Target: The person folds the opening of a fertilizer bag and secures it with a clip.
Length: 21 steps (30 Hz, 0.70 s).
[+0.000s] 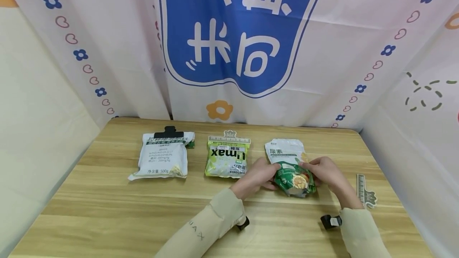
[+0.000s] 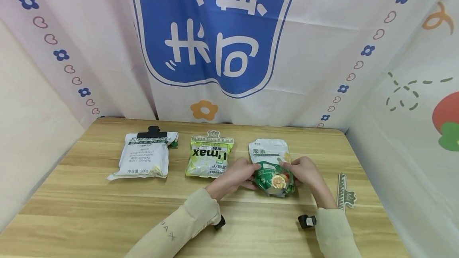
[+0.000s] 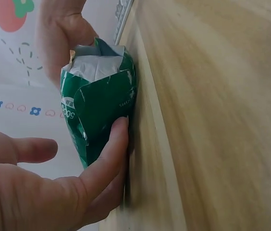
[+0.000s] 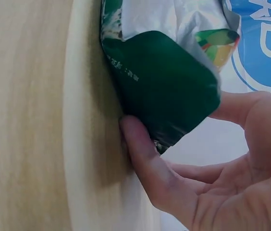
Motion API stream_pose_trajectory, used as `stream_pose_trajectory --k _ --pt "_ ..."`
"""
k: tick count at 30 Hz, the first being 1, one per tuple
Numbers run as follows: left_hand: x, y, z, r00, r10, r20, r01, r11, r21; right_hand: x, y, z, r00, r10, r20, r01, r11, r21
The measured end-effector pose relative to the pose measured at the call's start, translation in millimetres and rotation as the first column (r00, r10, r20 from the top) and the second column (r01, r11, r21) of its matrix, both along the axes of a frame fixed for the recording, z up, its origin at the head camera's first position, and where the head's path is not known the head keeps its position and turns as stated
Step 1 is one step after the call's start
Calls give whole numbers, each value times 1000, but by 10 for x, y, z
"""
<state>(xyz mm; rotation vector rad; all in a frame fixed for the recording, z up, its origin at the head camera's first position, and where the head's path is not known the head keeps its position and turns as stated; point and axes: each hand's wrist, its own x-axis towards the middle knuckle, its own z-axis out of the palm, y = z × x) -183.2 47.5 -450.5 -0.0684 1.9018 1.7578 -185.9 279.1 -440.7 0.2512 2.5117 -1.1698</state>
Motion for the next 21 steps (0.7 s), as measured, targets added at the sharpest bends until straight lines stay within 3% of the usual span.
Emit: stream_pose_trajectory --k 9,21 --pt "3 65 -6 1000 13 16 -12 999 -48 -22 10 -55 1000 -26 16 26 1000 -15" --pt "60 93 -34 996 60 -64 -69 985 -157 -36 49 -55 999 -30 14 30 998 -54"
